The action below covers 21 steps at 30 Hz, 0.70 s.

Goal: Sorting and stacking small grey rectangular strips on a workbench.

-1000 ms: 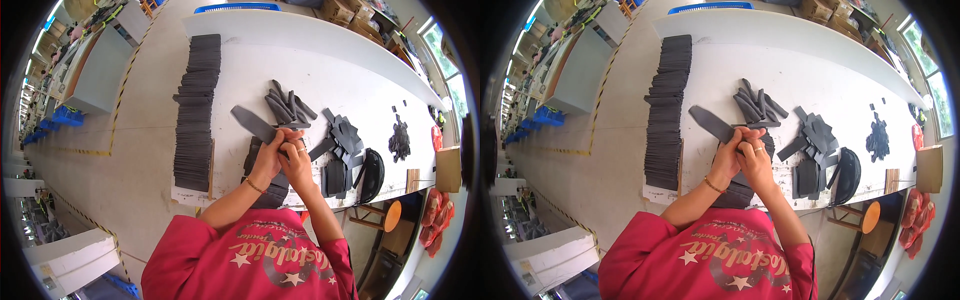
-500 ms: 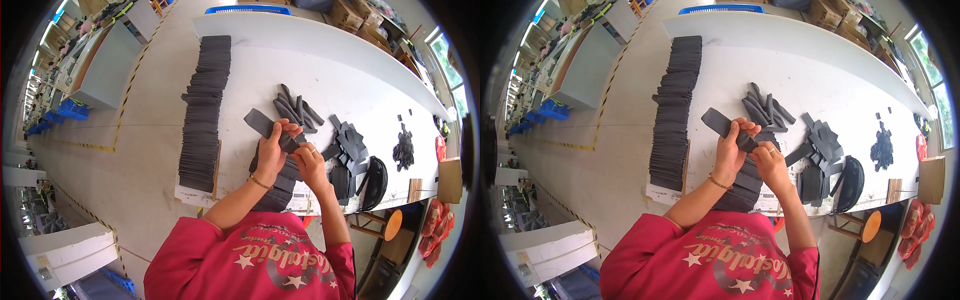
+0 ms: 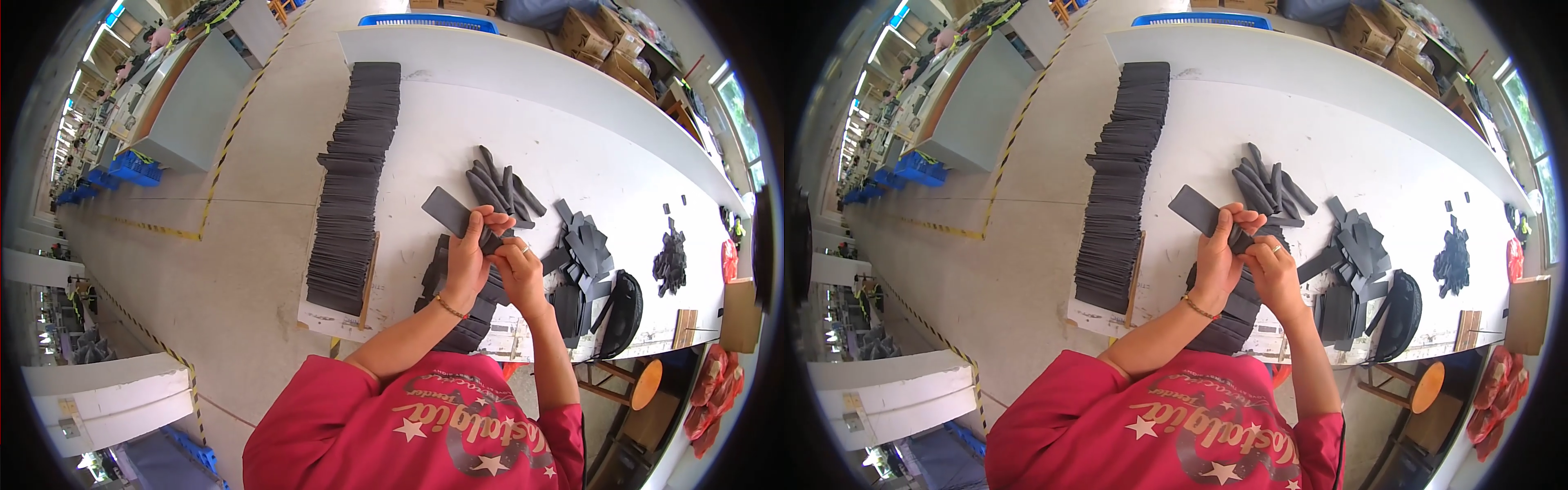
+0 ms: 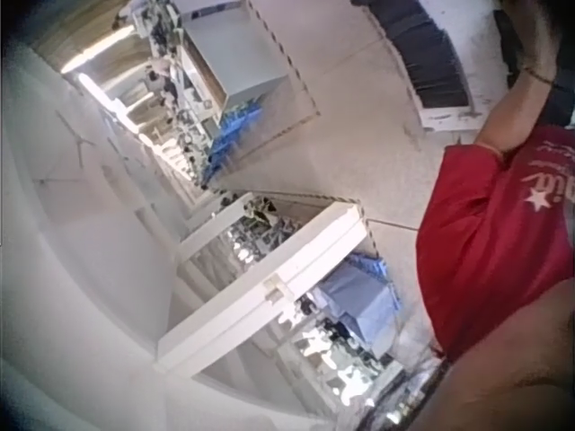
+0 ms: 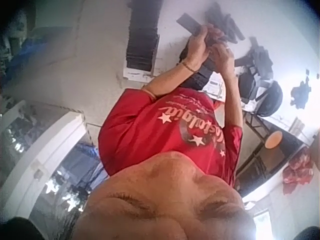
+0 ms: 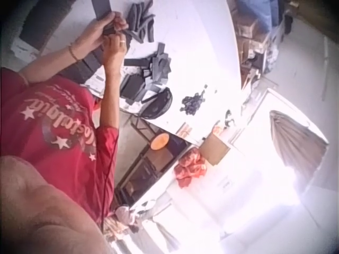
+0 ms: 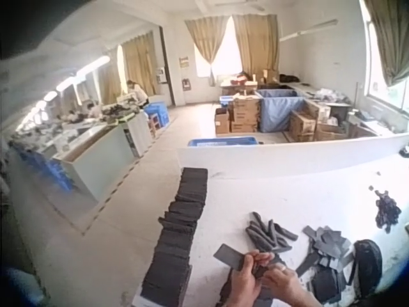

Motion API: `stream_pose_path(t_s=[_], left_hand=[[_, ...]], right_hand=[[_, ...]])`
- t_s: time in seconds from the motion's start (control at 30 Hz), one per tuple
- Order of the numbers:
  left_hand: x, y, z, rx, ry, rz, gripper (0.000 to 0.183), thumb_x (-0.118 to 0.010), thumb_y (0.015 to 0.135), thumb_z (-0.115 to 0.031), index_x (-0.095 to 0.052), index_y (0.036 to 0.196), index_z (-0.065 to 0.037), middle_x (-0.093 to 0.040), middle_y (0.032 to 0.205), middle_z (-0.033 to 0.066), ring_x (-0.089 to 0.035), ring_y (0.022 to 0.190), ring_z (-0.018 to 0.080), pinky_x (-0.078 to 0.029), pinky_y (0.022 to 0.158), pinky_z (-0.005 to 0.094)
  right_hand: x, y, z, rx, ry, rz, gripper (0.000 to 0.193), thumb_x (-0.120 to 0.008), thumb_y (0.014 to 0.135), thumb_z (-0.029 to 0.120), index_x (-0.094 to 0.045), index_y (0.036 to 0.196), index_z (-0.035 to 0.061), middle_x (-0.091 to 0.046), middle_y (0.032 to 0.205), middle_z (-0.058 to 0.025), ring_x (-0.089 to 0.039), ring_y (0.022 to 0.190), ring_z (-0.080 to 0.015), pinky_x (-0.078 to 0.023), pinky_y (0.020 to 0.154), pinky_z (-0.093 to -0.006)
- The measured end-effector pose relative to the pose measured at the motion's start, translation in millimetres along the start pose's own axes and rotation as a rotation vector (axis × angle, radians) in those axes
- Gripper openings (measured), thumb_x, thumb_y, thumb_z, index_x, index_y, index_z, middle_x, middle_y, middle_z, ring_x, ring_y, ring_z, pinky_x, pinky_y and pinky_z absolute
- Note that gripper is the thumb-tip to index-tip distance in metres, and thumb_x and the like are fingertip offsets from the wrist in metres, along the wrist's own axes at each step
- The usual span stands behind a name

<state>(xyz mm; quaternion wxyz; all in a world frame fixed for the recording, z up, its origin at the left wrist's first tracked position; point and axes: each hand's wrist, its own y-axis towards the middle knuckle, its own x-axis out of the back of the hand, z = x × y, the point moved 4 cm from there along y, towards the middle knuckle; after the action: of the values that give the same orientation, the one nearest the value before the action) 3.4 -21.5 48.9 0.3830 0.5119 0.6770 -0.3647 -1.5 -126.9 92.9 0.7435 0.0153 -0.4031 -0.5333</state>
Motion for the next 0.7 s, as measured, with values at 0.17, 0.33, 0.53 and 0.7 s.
stream_pose_path(t_s=[0.17,0.33,0.53,0.7], left_hand=[[1.5,0.5,1.9,0.007,-0.007,-0.010,0.031,-0.046,0.102,-0.028,-0.055,0.113,-0.001,-0.066,0.100,0.0126,-0.064,0.100,0.0266,-0.050,0.092,0.0367],[5.6,3.6,-5.8,0.053,0.012,-0.057,0.032,-0.043,0.103,-0.028,-0.052,0.115,0.000,-0.066,0.104,0.0150,-0.063,0.105,0.0301,-0.050,0.095,0.0388],[-1.8,3.8,-11.9,0.042,0.062,-0.027,0.034,-0.042,0.103,-0.029,-0.050,0.117,0.001,-0.065,0.108,0.0171,-0.060,0.111,0.0316,-0.047,0.099,0.0400],[-4.9,15.7,-21.7,-0.042,0.038,0.072,0.036,-0.043,0.102,-0.031,-0.049,0.118,0.001,-0.064,0.114,0.0180,-0.056,0.118,0.0324,-0.042,0.106,0.0428]], right_hand=[[0.1,-0.1,-1.0,0.009,-0.007,0.014,0.015,-0.070,0.075,-0.003,-0.058,0.084,0.0006,-0.058,0.085,-0.0129,-0.060,0.074,-0.0315,-0.049,0.064,-0.0378],[-4.0,-2.8,-0.7,-0.020,-0.002,-0.006,0.012,-0.069,0.077,-0.002,-0.060,0.085,-0.0007,-0.060,0.087,-0.0139,-0.060,0.075,-0.0322,-0.049,0.066,-0.0364],[-4.4,-5.6,3.3,-0.283,0.205,-0.064,0.012,-0.071,0.078,-0.001,-0.061,0.084,-0.0006,-0.061,0.093,-0.0080,-0.059,0.078,-0.0191,-0.047,0.072,-0.0292],[-27.5,-17.3,-14.6,-0.581,0.742,-0.359,0.013,-0.070,0.086,0.004,-0.059,0.081,-0.0014,-0.054,0.103,-0.0020,-0.053,0.090,-0.0076,-0.046,0.076,-0.0234]])
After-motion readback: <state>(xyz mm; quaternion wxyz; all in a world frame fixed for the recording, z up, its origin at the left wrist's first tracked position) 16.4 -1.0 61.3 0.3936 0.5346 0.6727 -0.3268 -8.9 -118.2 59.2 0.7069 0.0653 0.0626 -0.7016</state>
